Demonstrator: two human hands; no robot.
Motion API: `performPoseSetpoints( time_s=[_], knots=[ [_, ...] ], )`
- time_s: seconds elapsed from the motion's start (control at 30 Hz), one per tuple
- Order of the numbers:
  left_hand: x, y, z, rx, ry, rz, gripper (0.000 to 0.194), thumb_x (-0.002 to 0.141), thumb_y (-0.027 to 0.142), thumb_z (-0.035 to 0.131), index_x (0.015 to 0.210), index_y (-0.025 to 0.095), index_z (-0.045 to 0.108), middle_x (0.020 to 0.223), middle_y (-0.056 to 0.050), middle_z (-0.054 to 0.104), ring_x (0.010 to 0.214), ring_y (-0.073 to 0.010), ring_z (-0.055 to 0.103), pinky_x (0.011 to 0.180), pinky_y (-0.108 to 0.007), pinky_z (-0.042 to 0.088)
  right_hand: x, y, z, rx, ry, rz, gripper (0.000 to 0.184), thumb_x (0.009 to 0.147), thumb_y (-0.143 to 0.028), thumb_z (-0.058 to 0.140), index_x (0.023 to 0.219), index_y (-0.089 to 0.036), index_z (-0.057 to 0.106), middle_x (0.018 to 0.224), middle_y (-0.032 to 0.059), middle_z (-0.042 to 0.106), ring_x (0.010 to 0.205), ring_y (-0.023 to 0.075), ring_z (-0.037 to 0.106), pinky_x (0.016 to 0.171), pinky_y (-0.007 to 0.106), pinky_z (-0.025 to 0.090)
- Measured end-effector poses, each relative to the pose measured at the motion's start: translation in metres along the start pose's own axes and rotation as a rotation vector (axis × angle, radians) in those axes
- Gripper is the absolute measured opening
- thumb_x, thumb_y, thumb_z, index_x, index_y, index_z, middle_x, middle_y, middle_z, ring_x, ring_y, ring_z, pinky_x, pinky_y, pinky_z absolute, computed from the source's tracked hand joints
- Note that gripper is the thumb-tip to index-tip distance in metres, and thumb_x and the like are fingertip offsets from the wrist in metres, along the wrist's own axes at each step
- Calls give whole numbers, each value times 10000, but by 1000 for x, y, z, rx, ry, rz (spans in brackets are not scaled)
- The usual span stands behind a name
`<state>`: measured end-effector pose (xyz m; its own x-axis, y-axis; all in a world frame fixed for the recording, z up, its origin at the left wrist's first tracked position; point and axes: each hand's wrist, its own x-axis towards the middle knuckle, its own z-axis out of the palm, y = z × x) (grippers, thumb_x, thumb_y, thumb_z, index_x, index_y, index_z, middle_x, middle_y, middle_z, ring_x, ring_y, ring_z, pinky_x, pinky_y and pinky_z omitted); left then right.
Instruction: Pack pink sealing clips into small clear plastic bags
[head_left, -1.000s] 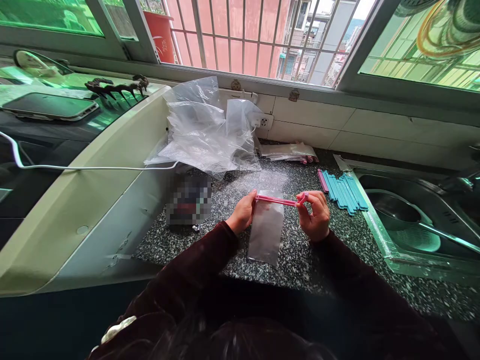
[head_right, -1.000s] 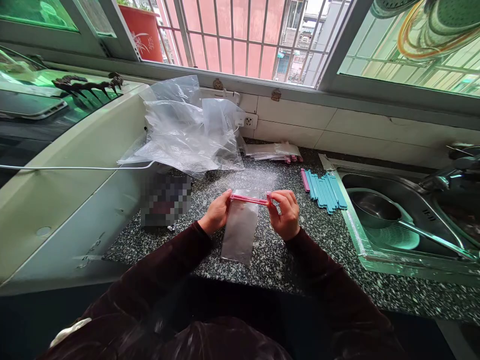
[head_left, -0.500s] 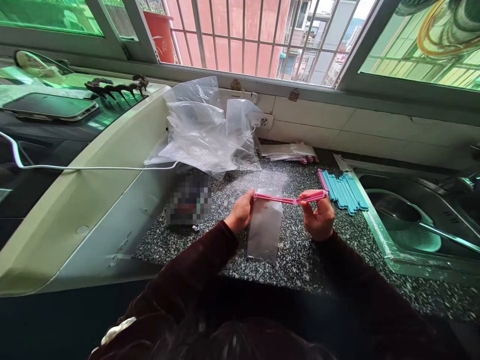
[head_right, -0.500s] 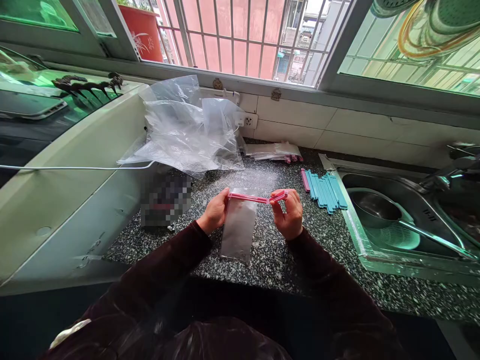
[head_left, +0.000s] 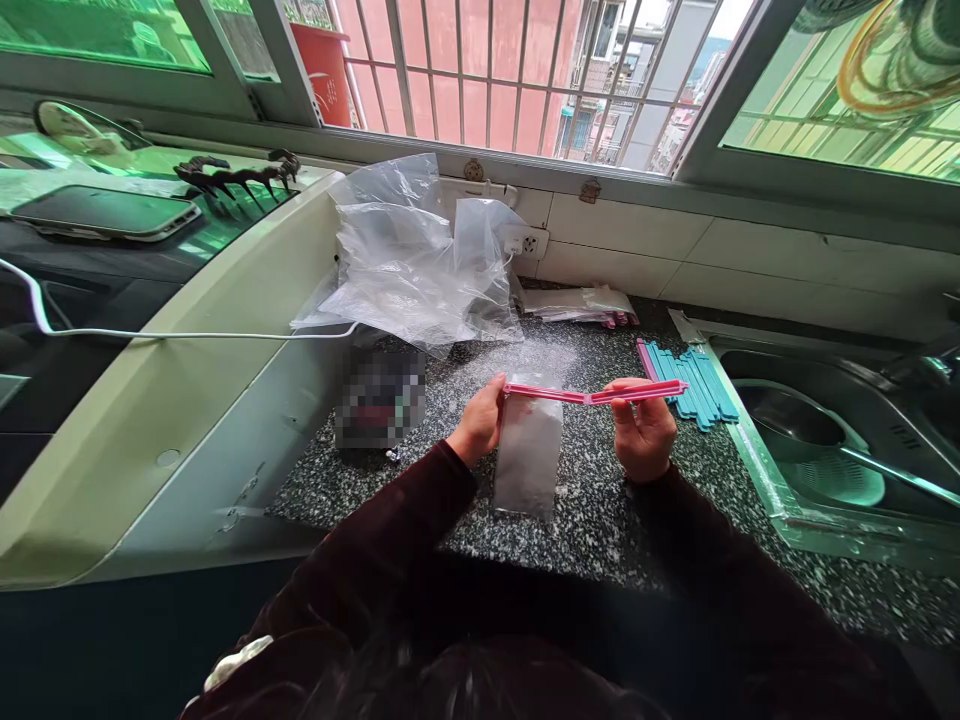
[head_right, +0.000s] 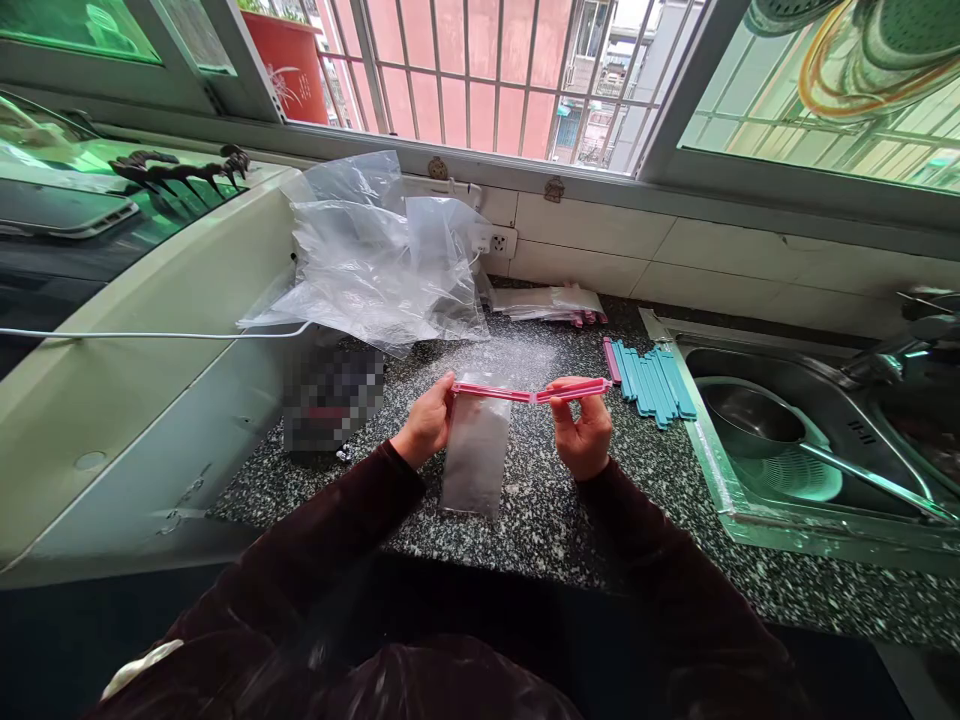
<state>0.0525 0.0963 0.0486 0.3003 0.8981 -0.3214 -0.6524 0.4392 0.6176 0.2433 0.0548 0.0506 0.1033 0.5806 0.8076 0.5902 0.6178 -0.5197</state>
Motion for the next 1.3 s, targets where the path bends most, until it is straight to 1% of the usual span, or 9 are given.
performPoseSetpoints(
  time_s=[0.17, 0.27, 0.4, 0.6, 0.8, 0.9, 1.03, 1.2, 1.3],
  knots=[
    [-2, 1, 2, -20, -5, -3, 366, 877, 281, 423, 636, 94, 625, 542, -55, 640, 467, -135, 581, 557, -261, 502, -1, 1, 1, 79, 15, 31, 132, 859, -285, 508, 922, -193, 578, 866, 59, 625, 832, 191, 609, 756, 372, 513],
    [-3, 3, 3, -29, -12, -11, 391, 889, 268, 389, 641, 88, 631, 550, -63, 649, 488, -139, 594, 552, -255, 504, -3, 2, 2, 122, 19, 49, 125, 857, -270, 509, 928, -194, 579, 876, 59, 619, 833, 188, 606, 758, 369, 509],
    [-3, 5, 3, -20, 5, -10, 396, 888, 277, 395, 627, 98, 634, 556, -61, 651, 488, -136, 594, 548, -252, 498, -5, 4, 3, 158, 12, 76, 125, 856, -248, 511, 947, -194, 578, 899, 62, 617, 860, 189, 603, 778, 374, 502],
    [0, 5, 0, 5, 47, 5, 394, 879, 275, 401, 599, 113, 624, 511, -50, 621, 443, -139, 560, 544, -275, 474, -7, 4, 5, 153, -2, 118, 153, 878, -297, 473, 941, -190, 563, 902, 64, 617, 846, 180, 606, 751, 355, 511],
    [-2, 6, 2, -4, 65, 15, 400, 887, 248, 370, 580, 124, 593, 494, -34, 611, 438, -130, 548, 520, -256, 464, -7, 2, 6, 215, 7, 139, 132, 874, -278, 489, 942, -194, 564, 913, 55, 613, 840, 167, 607, 743, 333, 504],
    [-3, 7, 2, -4, 56, 8, 382, 878, 274, 398, 580, 126, 585, 498, -33, 608, 436, -128, 540, 512, -254, 455, -7, 1, 7, 230, 20, 151, 133, 870, -282, 498, 948, -198, 565, 905, 47, 617, 812, 160, 608, 731, 327, 503],
    [-2, 7, 1, -11, 32, 12, 352, 859, 303, 437, 589, 126, 577, 496, -30, 600, 437, -128, 540, 503, -252, 447, -6, 0, 9, 251, 36, 173, 131, 865, -293, 508, 934, -199, 566, 885, 39, 617, 744, 143, 600, 671, 299, 501],
    [-2, 8, 0, -25, 25, 22, 367, 874, 287, 397, 604, 120, 581, 492, -31, 600, 431, -126, 541, 489, -246, 439, -6, 1, 10, 276, 45, 184, 125, 859, -291, 520, 926, -201, 576, 868, 27, 608, 658, 110, 559, 596, 257, 469],
    [-3, 9, 1, -22, 25, 22, 367, 870, 298, 410, 604, 113, 584, 492, -35, 601, 429, -126, 541, 488, -243, 439, -7, 1, 11, 273, 48, 213, 135, 858, -312, 522, 918, -203, 575, 869, 21, 602, 620, 99, 534, 585, 254, 461]
  ],
)
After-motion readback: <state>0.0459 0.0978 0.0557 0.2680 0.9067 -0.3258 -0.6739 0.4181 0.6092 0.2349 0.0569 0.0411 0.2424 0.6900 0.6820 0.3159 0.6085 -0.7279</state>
